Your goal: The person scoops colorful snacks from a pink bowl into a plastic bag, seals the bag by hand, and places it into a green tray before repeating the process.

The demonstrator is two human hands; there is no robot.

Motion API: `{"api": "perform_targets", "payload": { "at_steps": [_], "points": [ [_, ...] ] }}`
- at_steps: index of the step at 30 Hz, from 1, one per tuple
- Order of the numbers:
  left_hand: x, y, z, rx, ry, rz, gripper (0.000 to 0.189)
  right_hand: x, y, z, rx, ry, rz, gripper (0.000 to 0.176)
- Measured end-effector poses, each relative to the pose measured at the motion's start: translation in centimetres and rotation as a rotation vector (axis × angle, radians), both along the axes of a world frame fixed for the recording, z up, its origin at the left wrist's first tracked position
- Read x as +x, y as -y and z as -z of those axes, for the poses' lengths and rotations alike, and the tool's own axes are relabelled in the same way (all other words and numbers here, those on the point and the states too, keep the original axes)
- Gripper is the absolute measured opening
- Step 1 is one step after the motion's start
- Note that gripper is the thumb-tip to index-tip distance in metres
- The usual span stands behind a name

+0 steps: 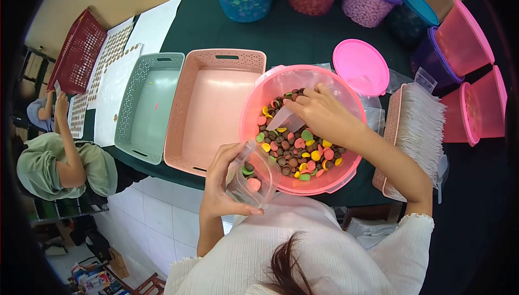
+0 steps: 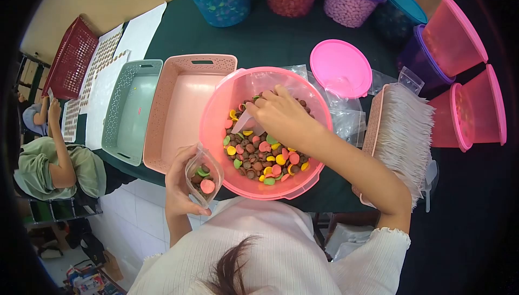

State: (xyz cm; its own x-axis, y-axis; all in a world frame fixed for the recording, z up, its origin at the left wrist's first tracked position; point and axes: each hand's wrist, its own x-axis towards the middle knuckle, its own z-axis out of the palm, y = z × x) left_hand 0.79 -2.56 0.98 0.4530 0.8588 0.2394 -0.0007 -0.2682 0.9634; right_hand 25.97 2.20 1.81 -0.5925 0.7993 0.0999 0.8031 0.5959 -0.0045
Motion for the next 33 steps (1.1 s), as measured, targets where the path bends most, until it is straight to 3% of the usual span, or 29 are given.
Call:
{"api": "perform_targets", "payload": {
  "at_steps": [3,5,9,11,15,17,19,21,22,26,31,33],
  "points": [
    [0.0,-0.1,-0.1,0.013,-0.008,0.008,0.101,0.2,0.0,-0.3,-0.027,-0.075,-0.01,0.033],
    [0.0,-0.1,-0.1,0.02,-0.01,0.013,0.101,0.4,-0.2,-1.9,-0.374,-0.012,0.044,0.035],
    [0.1,-0.2,-0.1,0.032,-0.016,0.022,0.101,0.0,0.6,-0.8,-0.227,-0.065,0.02,0.036],
    [0.0,-0.2,-0.1,0.032,-0.021,0.022,0.101,0.3,0.5,-1.9,-0.444,0.019,0.032,0.039],
    [0.1,-0.2,-0.2,0.033,-0.029,0.024,0.101,-0.2,1.0,-1.4,-0.462,-0.038,0.033,0.043],
    [0.1,-0.2,-0.1,0.037,-0.032,0.024,0.1,-0.7,1.6,0.0,-0.105,-0.127,-0.043,0.031],
    [0.1,-0.2,-0.1,0.032,-0.024,0.022,0.1,0.1,1.5,-0.5,-0.151,-0.152,-0.06,0.03],
    [0.0,-0.2,-0.2,0.037,-0.034,0.026,0.101,0.9,1.1,-1.0,-0.413,-0.016,-0.017,0.037],
    [0.0,-0.2,-0.2,0.044,-0.04,0.032,0.101,0.8,0.9,-1.4,-0.484,-0.004,0.005,0.031],
    [0.1,-0.1,-0.2,0.022,-0.029,0.028,0.1,-0.1,1.9,0.0,-0.254,-0.098,-0.003,0.025],
    [0.1,0.0,-0.3,0.03,-0.036,0.027,0.1,0.5,1.7,-2.0,-0.535,0.033,0.015,0.028],
    [0.2,0.0,-0.3,0.027,-0.037,0.022,0.1,-0.1,2.3,-1.0,-0.511,-0.044,-0.033,0.028]
  ]
}}
